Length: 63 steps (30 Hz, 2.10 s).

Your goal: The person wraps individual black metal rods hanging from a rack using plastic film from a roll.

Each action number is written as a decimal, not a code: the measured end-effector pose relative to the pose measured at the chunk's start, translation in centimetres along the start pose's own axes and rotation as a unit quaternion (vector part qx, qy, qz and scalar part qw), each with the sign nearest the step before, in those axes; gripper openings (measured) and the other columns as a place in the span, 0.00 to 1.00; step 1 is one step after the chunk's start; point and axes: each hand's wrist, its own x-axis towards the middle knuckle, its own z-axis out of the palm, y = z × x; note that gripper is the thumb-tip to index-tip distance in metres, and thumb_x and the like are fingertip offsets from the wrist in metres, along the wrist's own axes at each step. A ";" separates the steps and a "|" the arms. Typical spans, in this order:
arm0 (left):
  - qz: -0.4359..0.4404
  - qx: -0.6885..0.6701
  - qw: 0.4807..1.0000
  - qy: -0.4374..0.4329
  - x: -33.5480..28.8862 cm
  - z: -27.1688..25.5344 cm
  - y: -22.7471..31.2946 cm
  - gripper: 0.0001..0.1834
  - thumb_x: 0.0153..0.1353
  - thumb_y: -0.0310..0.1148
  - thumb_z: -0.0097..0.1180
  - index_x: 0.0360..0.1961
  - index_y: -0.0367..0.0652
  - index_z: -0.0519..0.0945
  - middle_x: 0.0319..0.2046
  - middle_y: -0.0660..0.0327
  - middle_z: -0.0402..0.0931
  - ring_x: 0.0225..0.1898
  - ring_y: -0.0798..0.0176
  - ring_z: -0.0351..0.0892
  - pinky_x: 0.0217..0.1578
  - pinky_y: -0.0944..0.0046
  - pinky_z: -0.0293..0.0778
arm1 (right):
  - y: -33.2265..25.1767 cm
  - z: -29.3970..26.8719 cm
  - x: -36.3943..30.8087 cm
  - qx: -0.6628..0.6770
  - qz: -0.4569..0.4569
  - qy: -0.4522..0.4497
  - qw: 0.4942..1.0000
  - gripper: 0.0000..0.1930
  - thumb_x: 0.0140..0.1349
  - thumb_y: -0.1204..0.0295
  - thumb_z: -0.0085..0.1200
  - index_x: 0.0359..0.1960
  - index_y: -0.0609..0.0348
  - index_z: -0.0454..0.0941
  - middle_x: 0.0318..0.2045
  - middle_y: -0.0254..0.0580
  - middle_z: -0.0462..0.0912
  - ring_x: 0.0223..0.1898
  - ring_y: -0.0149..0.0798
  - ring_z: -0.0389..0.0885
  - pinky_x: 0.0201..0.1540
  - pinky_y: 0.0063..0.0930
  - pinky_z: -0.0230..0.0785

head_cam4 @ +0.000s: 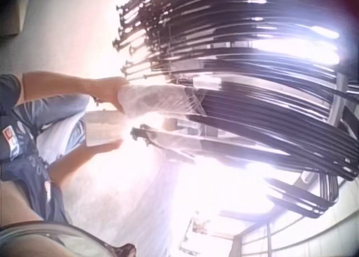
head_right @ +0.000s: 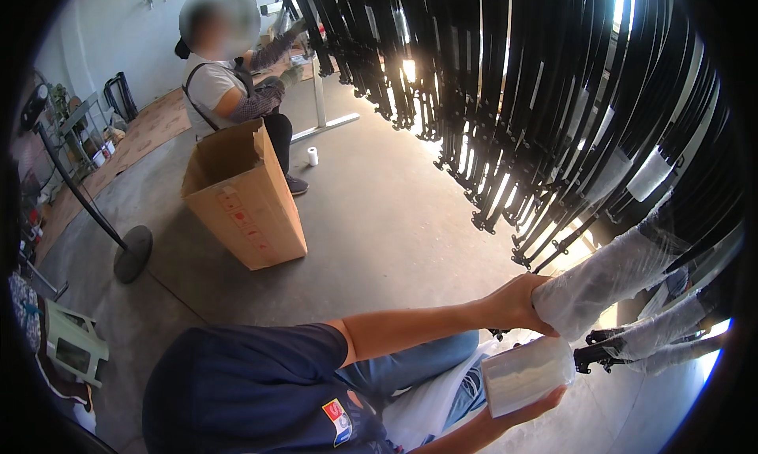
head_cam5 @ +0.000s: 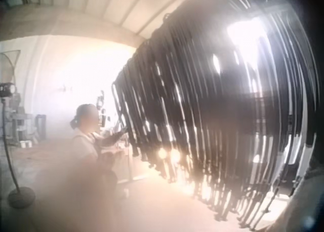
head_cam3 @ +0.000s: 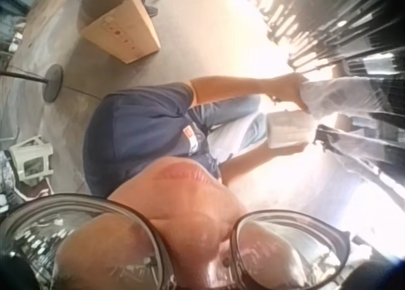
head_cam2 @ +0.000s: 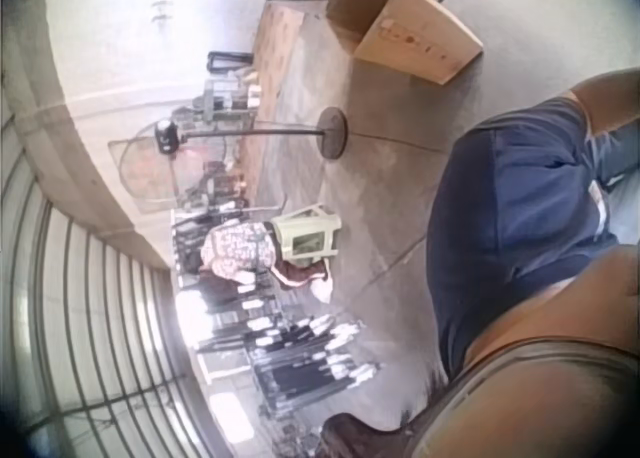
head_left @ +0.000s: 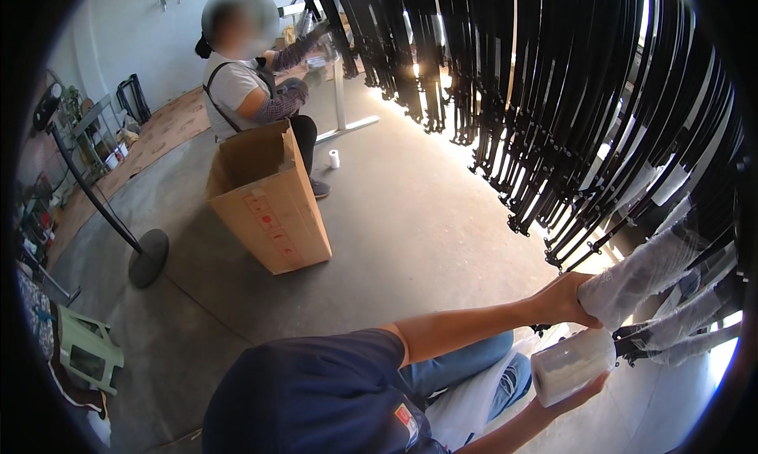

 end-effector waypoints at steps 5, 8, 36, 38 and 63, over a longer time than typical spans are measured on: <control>-0.020 0.035 0.999 0.009 0.1 -0.2 0.0 0.27 0.28 0.31 0.69 0.35 0.36 0.75 0.32 0.57 0.77 0.35 0.66 0.74 0.40 0.67 0.67 | 0.2 -0.3 -0.4 -0.008 -0.002 -0.062 0.998 0.30 0.56 0.48 0.33 0.52 0.59 0.58 0.45 0.49 0.68 0.43 0.43 0.72 0.46 0.39 0.68; -0.004 0.012 0.999 -0.030 0.7 -0.8 -0.6 0.33 0.28 0.30 0.69 0.41 0.37 0.71 0.35 0.56 0.74 0.38 0.64 0.72 0.42 0.66 0.65 | 0.2 0.7 0.0 -0.060 -0.015 0.012 0.998 0.29 0.58 0.50 0.29 0.51 0.63 0.57 0.46 0.54 0.67 0.42 0.46 0.73 0.43 0.41 0.69; -0.140 -0.037 0.982 -0.117 0.4 -2.0 1.1 0.31 0.27 0.26 0.69 0.39 0.36 0.71 0.34 0.60 0.73 0.38 0.65 0.73 0.39 0.66 0.70 | -2.4 -2.3 3.2 0.052 -0.011 -0.138 0.989 0.32 0.50 0.53 0.41 0.53 0.64 0.58 0.41 0.50 0.72 0.40 0.42 0.74 0.41 0.34 0.69; -0.136 -0.002 0.986 -0.094 0.5 -1.8 1.2 0.29 0.28 0.24 0.68 0.37 0.37 0.72 0.32 0.60 0.74 0.35 0.66 0.73 0.35 0.68 0.71 | -2.2 -1.9 3.1 0.060 0.000 -0.134 0.989 0.31 0.51 0.53 0.41 0.52 0.64 0.60 0.40 0.48 0.73 0.39 0.40 0.73 0.41 0.32 0.69; 0.054 -0.071 0.990 -0.111 0.1 -3.0 0.2 0.21 0.34 0.24 0.64 0.34 0.36 0.74 0.29 0.61 0.77 0.32 0.71 0.74 0.35 0.70 0.69 | 2.0 0.1 4.2 -0.181 -0.135 -0.010 0.974 0.33 0.40 0.72 0.60 0.50 0.60 0.58 0.42 0.48 0.67 0.42 0.42 0.69 0.45 0.36 0.65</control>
